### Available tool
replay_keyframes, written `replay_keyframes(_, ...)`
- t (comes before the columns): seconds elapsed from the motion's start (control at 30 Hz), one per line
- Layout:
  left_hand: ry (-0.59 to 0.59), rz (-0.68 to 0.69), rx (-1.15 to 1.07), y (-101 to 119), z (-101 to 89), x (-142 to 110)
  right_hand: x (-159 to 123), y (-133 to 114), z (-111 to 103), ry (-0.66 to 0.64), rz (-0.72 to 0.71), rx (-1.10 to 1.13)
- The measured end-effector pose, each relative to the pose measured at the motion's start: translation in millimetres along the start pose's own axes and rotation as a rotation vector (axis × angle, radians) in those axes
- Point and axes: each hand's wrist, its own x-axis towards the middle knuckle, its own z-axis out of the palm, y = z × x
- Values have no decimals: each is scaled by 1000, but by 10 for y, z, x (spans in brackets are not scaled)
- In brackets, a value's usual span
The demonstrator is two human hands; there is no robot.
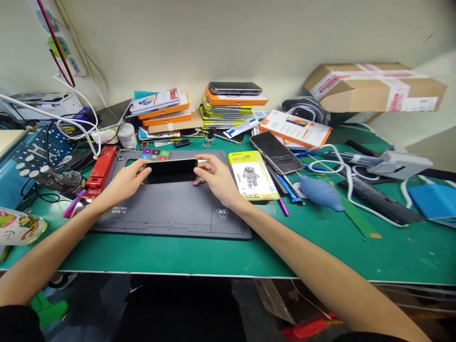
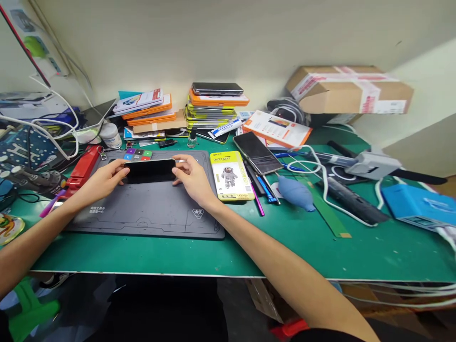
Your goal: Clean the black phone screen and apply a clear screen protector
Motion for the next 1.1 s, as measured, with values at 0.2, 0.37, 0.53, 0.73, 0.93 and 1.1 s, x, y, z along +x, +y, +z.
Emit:
replay_keyframes(0.2,-157,-52,-280,-23,-6,199,90,23,-51,-36,5,-39)
replay_keyframes(0.37,-169,19,-399,-1,78,347,235,46,-49,-19,20,-69)
replay_keyframes(0.53,-118,39,-388,-63,157,470,355,71,-63,20,11,-113)
replay_keyframes(0.73,-178,46,-270,-93,-3,517,383,81,-60,15,2,-150)
replay_keyframes(0.93,-188,107,-209,-164,-60,595,445,93,-67,-19,20,-155)
replay_keyframes(1.1,-135,215,-92,-273,-10,652,480,89,-68,-39,39,-157)
